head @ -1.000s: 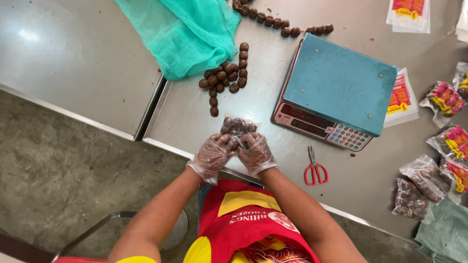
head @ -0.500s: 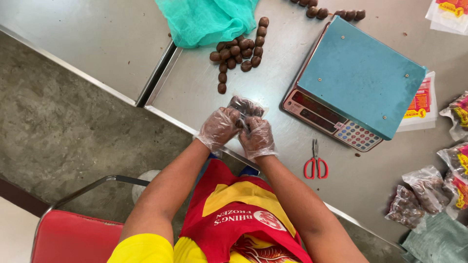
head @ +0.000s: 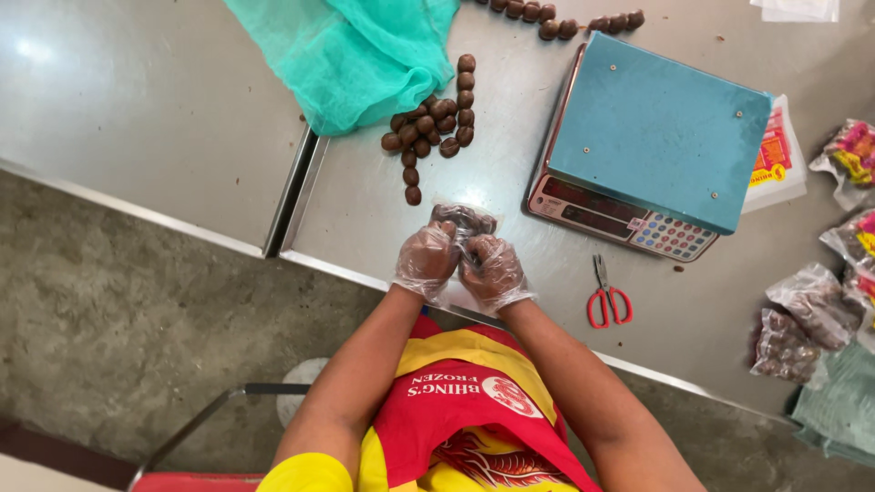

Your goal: The person places small sausages into plastic bags, weighs them on a digital scale, and ties the bags closed while wearing gloves.

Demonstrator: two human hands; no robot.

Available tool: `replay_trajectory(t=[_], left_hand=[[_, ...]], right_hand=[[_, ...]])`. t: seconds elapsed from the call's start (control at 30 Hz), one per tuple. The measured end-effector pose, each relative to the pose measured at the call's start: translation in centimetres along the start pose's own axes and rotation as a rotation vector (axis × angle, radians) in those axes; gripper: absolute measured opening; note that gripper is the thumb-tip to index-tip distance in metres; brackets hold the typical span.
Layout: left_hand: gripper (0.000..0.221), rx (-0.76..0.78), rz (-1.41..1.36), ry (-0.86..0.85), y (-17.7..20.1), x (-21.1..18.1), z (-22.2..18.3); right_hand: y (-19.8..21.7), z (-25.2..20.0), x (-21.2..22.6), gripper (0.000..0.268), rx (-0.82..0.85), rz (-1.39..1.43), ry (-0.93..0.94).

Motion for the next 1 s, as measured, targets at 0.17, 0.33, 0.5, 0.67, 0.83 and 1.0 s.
replay_trajectory(t=[0.17,0.33,0.5,0.67,0.83,1.0], left_hand=[[0.019,0.081,-0.119,-0.038,2.6,-0.6,1.5],[0.021,0.129,-0.27,-0.348,6.4,-2.0,2.6],[0.018,0.132,-0.292,-0.353,3.6,-1.1,2.9],[0.011,0.072,-0.239,-0.293,1.0,-0.4,2.0],[0.021,-0.032,-0.331,-0.308,1.9,-0.2,1.9],[0.02,-0.009,-0.246,-0.226,0.6,0.4,2.1]], right_hand=[[0.5,-0.3,-0.4,0.027,-0.039,0.094,-0.076],[1.6,-1.5,2.3,0.037,-0.231,-0.019,0.063],[0.6,-1.5,1.7,0.025,-0.226,-0.117,0.015],[0.5,-1.4,1.0,0.02,-0.259,-0.123,-0.057],[0.9,-1.4,1.0,0.023,-0.282,-0.095,-0.065],[0.6,-1.2,0.5,0.024,-0.28,-0.09,-0.083]])
Point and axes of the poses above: each hand's wrist, its own z-axis towards the middle knuckle, its own y-axis out of the back of the hand, x = y × z, the point moved 10 cm from there along z, towards the middle knuckle, and after that the axes turned 2 degrees about z, right-handed, at the moved point
